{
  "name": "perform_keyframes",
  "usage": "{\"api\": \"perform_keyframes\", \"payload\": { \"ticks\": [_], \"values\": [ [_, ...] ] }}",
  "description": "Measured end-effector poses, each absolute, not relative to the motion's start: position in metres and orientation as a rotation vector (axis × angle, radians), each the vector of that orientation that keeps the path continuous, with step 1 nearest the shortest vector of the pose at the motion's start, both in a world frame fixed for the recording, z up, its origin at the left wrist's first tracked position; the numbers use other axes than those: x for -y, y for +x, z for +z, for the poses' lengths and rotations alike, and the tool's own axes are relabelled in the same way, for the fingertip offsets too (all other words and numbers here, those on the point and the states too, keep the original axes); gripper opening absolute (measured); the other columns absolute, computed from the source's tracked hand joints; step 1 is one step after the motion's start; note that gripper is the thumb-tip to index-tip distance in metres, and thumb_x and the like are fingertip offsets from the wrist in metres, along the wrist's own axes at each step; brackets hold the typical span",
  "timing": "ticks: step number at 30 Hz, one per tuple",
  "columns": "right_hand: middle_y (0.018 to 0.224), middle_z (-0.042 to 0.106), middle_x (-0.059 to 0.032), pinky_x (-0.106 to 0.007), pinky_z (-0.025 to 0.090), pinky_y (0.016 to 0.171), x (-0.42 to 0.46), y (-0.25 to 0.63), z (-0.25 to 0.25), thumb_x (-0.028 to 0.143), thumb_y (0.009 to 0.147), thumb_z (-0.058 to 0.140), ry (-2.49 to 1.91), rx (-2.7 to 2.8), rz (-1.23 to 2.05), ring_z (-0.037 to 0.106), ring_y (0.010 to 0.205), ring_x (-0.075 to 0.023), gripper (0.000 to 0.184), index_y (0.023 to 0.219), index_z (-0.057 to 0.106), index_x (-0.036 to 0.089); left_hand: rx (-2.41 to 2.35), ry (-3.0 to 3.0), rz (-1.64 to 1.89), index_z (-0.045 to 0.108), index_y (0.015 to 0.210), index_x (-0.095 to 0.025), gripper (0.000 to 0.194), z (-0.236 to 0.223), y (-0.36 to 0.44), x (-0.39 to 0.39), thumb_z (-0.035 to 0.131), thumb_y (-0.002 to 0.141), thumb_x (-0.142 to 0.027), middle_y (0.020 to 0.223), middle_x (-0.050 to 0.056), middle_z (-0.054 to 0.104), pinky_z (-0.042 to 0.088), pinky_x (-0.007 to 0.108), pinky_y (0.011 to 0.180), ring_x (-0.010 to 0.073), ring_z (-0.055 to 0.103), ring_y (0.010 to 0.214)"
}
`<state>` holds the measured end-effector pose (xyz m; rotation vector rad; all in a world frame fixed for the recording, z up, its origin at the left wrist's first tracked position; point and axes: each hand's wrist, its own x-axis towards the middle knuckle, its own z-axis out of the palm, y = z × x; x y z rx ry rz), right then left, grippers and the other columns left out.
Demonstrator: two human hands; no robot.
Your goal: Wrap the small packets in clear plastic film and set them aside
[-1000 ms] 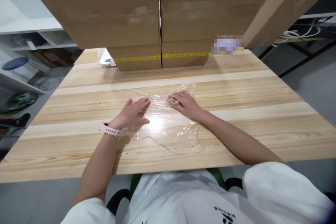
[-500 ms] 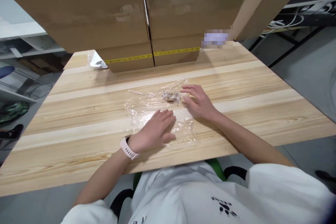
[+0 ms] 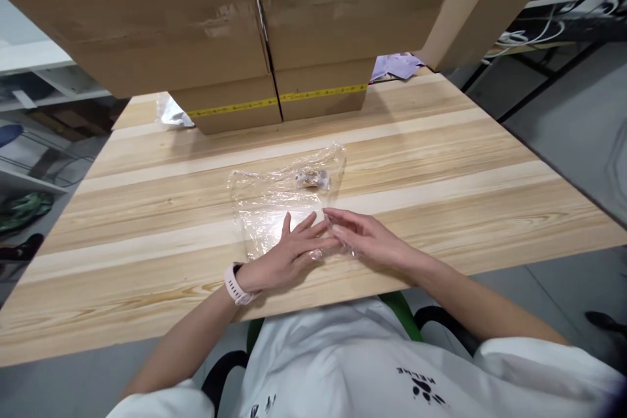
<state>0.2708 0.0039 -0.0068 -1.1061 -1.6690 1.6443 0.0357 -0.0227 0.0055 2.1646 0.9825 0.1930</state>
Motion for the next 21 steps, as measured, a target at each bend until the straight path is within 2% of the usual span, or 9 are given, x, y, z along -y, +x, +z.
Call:
{"api": "perform_keyframes", "payload": {
  "ticks": [3, 6, 8, 12, 16, 21],
  "values": [
    [0.110, 0.075, -0.0078, -0.029, 0.060, 0.076, -0.016, 0.261, -0.008, 0.034, 0.081, 0.081, -1.126, 1.124, 1.990, 0.072, 0.089, -0.0167, 0.042, 0.120, 0.069, 0.023, -0.922, 2.105, 0.178, 0.042, 0.154, -0.044, 0.046, 0.013, 0.028, 0.017, 0.029, 0.110, -0.038, 0.169, -0.006, 0.019, -0.015, 0.064, 0.122, 0.0262, 0.005, 0.159],
    [0.080, 0.074, -0.0021, -0.022, 0.059, 0.063, -0.026, 0.261, -0.013, 0.023, 0.060, 0.095, -1.164, 0.911, 1.994, 0.070, 0.070, -0.0126, 0.039, 0.092, 0.073, 0.018, -0.898, 2.105, 0.148, 0.045, 0.152, -0.043, 0.044, 0.017, 0.023, 0.016, 0.032, 0.109, -0.041, 0.169, -0.007, 0.017, -0.017, 0.065, 0.120, 0.0277, 0.003, 0.159],
    [0.070, 0.072, -0.0008, -0.019, 0.056, 0.055, -0.031, 0.265, -0.014, 0.022, 0.054, 0.097, -1.193, 0.884, 1.925, 0.068, 0.063, -0.0116, 0.037, 0.082, 0.073, 0.017, -0.895, 2.101, 0.136, 0.047, 0.151, -0.042, 0.045, 0.018, 0.021, 0.017, 0.031, 0.109, -0.042, 0.169, -0.005, 0.017, -0.015, 0.063, 0.122, 0.0277, 0.004, 0.159],
    [0.070, 0.073, -0.0020, -0.018, 0.057, 0.057, -0.034, 0.283, -0.011, 0.021, 0.050, 0.098, -1.248, 0.840, 1.792, 0.070, 0.065, -0.0124, 0.037, 0.077, 0.074, 0.016, -0.885, 2.078, 0.107, 0.050, 0.150, -0.040, 0.045, 0.019, 0.020, 0.019, 0.030, 0.109, -0.042, 0.169, -0.003, 0.018, -0.013, 0.061, 0.124, 0.0271, 0.005, 0.159],
    [0.075, 0.072, -0.0003, -0.020, 0.059, 0.060, -0.033, 0.303, -0.002, 0.022, 0.048, 0.099, -1.247, 0.792, 1.753, 0.071, 0.068, -0.0128, 0.039, 0.078, 0.074, 0.018, -0.884, 2.069, 0.091, 0.047, 0.151, -0.043, 0.045, 0.022, 0.019, 0.019, 0.032, 0.109, -0.045, 0.169, -0.004, 0.017, -0.014, 0.062, 0.123, 0.0279, 0.003, 0.159],
    [0.079, 0.071, 0.0014, -0.019, 0.056, 0.063, -0.023, 0.319, 0.012, 0.022, 0.056, 0.096, -1.209, 0.838, 1.721, 0.067, 0.068, -0.0092, 0.036, 0.085, 0.075, 0.020, -0.880, 2.048, 0.057, 0.041, 0.154, -0.045, 0.046, 0.023, 0.017, 0.018, 0.031, 0.109, -0.048, 0.170, -0.006, 0.014, -0.014, 0.061, 0.123, 0.0292, 0.001, 0.159]
  ]
}}
